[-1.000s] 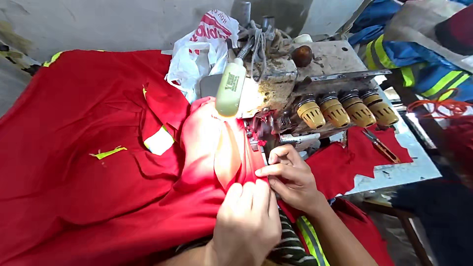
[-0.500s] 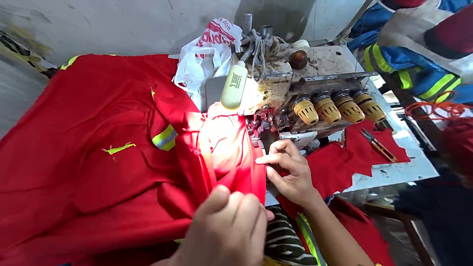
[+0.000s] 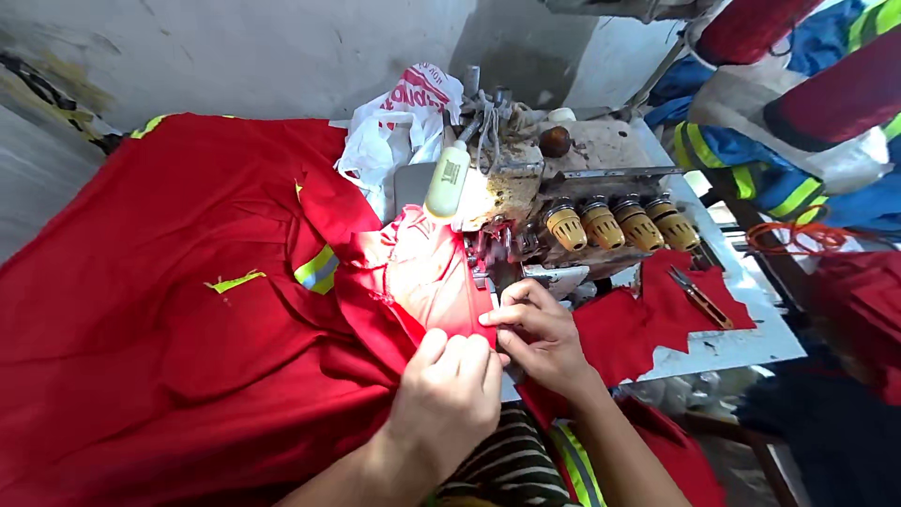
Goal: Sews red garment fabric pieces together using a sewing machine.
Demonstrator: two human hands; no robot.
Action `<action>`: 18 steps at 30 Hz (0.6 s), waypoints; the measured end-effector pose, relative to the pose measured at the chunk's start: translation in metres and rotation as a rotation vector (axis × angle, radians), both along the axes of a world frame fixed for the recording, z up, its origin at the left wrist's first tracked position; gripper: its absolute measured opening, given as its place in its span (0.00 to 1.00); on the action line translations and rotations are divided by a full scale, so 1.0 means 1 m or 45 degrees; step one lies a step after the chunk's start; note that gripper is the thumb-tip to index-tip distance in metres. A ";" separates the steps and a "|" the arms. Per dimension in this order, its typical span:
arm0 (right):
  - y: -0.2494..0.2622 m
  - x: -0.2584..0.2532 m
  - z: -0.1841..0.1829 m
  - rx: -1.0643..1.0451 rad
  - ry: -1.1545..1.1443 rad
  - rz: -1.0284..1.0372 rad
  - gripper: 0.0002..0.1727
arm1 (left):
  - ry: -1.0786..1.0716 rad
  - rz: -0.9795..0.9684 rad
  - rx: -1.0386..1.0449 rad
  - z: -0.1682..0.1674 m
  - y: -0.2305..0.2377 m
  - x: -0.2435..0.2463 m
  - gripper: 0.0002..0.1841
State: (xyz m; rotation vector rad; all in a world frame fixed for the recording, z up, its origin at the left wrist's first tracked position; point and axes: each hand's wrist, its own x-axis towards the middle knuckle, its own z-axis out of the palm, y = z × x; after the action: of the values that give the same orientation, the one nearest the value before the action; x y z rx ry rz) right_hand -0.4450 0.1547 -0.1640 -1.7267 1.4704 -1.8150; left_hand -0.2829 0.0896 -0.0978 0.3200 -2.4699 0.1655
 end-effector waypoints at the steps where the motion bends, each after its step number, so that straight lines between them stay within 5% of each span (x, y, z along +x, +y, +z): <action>1: -0.002 -0.003 0.003 0.025 0.023 0.002 0.08 | -0.031 0.032 0.056 0.006 -0.008 0.002 0.18; 6: -0.010 -0.010 0.014 0.094 0.042 0.004 0.08 | -0.402 0.241 0.433 0.063 -0.108 0.031 0.16; 10: -0.009 -0.004 0.013 0.105 0.058 -0.069 0.09 | -0.514 0.143 0.362 0.099 -0.186 0.057 0.05; 12: -0.009 -0.002 0.012 0.100 0.065 -0.095 0.09 | -0.395 -0.134 0.420 0.121 -0.184 0.081 0.13; 15: -0.010 0.002 0.014 0.100 0.075 -0.138 0.10 | -0.322 -0.814 0.892 0.154 -0.144 0.101 0.18; 18: -0.010 0.006 0.018 0.131 0.082 -0.190 0.11 | -0.457 -0.445 0.468 0.167 -0.137 0.111 0.15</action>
State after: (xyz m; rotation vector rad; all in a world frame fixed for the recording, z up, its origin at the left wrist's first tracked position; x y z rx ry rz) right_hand -0.4390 0.1448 -0.1459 -1.6815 1.7292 -1.7333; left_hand -0.1715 -0.0476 0.0695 0.0016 -2.8604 -0.4167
